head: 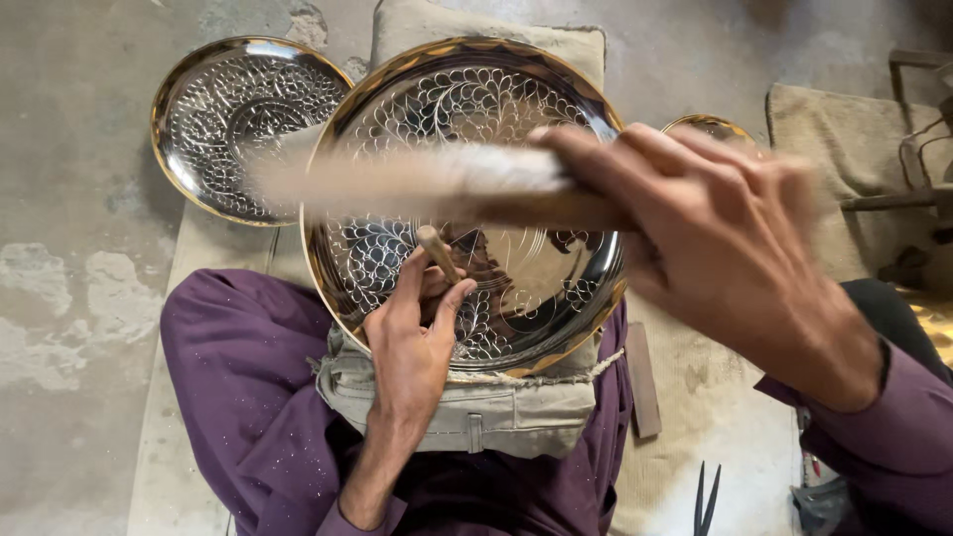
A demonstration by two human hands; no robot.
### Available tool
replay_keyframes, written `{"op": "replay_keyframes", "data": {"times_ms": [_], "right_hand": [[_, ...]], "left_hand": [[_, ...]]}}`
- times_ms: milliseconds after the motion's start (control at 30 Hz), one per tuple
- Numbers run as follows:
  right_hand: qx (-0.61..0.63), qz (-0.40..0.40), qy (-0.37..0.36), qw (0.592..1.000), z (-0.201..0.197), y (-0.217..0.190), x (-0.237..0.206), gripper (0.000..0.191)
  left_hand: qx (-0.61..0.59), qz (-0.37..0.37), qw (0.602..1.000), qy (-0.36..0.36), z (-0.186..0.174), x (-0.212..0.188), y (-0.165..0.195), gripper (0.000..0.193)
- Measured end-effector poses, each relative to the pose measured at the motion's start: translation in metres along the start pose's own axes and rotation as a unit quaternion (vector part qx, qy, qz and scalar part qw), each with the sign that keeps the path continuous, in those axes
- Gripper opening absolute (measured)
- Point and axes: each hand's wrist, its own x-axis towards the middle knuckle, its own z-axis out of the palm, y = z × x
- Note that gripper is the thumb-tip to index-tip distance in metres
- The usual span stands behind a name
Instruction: The person sits on the floor with a large engraved metal tray resting on a cushioned stand. They hold a small punch against the tray's surface with one hand and strike it with a wooden mallet in the other hand, working around the decorative pattern, occasionally repositioning the punch and steadying the tray with a cloth.
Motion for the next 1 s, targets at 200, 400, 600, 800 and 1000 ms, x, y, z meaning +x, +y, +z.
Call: {"op": "replay_keyframes", "data": {"times_ms": [200,400,600,800,1000], "right_hand": [[-0.073,0.009,-0.07,0.995,0.009,0.006,-0.014,0.052],[0.085,0.084,-0.06,0.991,0.013,0.024,-0.024,0.07],[0.096,0.107,-0.079,0.986,0.012,0.018,-0.03,0.07],[0.058,0.068,-0.024,0.996,0.009,0.013,-0.033,0.079],[0.072,0.087,-0.064,0.992,0.002,0.012,-0.031,0.077]], "left_hand": [[0.014,0.049,0.998,-0.038,0.004,-0.001,-0.004,0.044],[-0.052,0.033,0.998,-0.022,-0.003,0.011,-0.004,0.05],[0.001,0.071,0.997,-0.025,-0.003,0.016,0.0,0.046],[0.001,0.055,0.998,-0.043,-0.006,0.016,0.004,0.048],[-0.016,0.058,0.997,-0.053,-0.006,0.015,0.006,0.049]]}}
